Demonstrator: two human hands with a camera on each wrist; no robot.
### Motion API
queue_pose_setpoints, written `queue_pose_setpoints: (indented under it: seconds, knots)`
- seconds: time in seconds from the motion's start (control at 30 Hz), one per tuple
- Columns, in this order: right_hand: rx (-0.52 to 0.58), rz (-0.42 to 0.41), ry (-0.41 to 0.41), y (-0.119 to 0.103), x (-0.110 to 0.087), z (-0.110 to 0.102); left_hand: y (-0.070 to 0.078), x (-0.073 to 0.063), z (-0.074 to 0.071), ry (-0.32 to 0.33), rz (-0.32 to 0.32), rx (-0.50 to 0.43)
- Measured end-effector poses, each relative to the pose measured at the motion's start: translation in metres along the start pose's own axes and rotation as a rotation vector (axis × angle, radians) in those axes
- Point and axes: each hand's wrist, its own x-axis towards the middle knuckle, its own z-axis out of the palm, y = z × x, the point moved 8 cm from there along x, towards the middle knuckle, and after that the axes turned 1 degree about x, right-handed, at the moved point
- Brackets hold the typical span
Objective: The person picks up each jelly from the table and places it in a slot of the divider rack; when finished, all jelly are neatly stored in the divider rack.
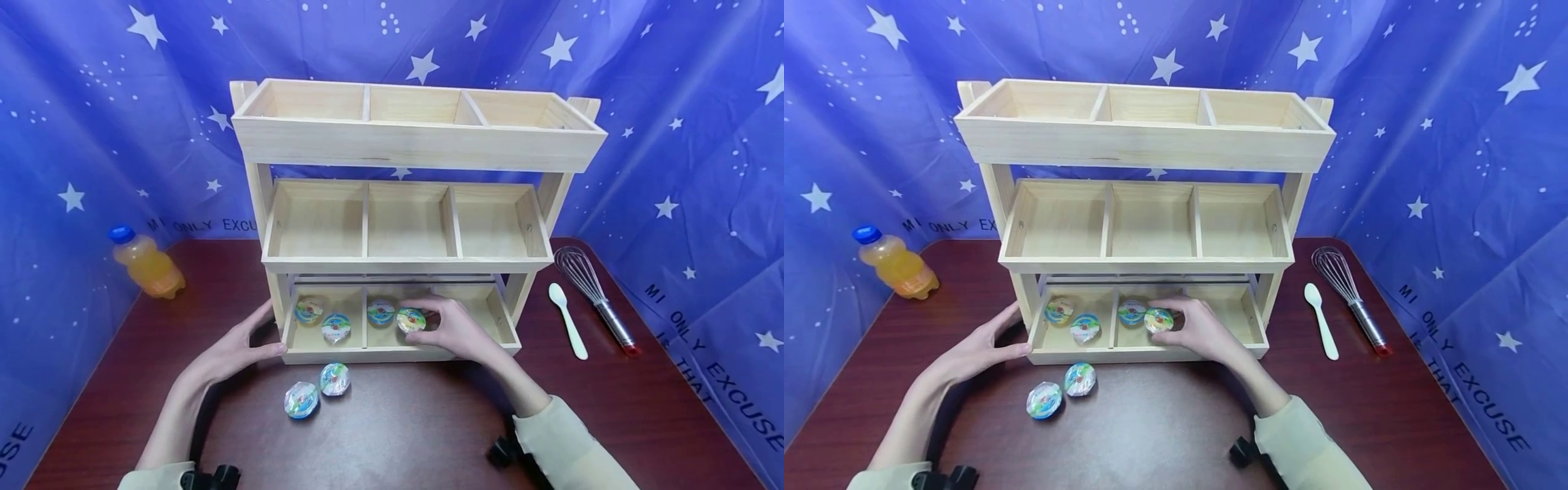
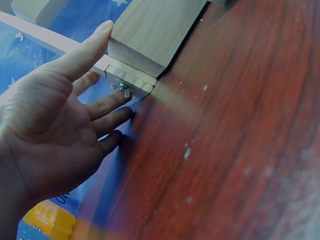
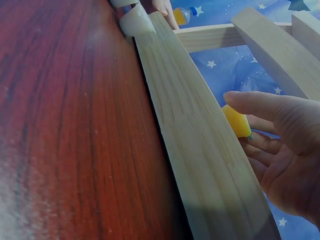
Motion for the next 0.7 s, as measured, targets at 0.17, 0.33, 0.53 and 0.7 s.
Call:
queue_pose_setpoints:
  seconds: [0.17,0.33,0.53,0.7]
  knots:
    - [-0.032,0.029,-0.034,0.0030,0.0041,0.0041,-0.0013,-0.0001,0.0007,0.006,0.007,0.005]
    - [-0.045,0.041,-0.046,0.0043,0.0050,0.0077,-0.0040,-0.0002,0.0018,0.005,0.002,-0.001]
    - [-0.121,-0.021,-0.025,0.0009,0.0065,0.0095,-0.0042,0.0004,0.0021,0.001,-0.003,-0.013]
    - [-0.173,-0.081,-0.015,-0.0028,0.0072,0.0098,-0.0020,0.0006,0.0019,-0.003,0.004,-0.019]
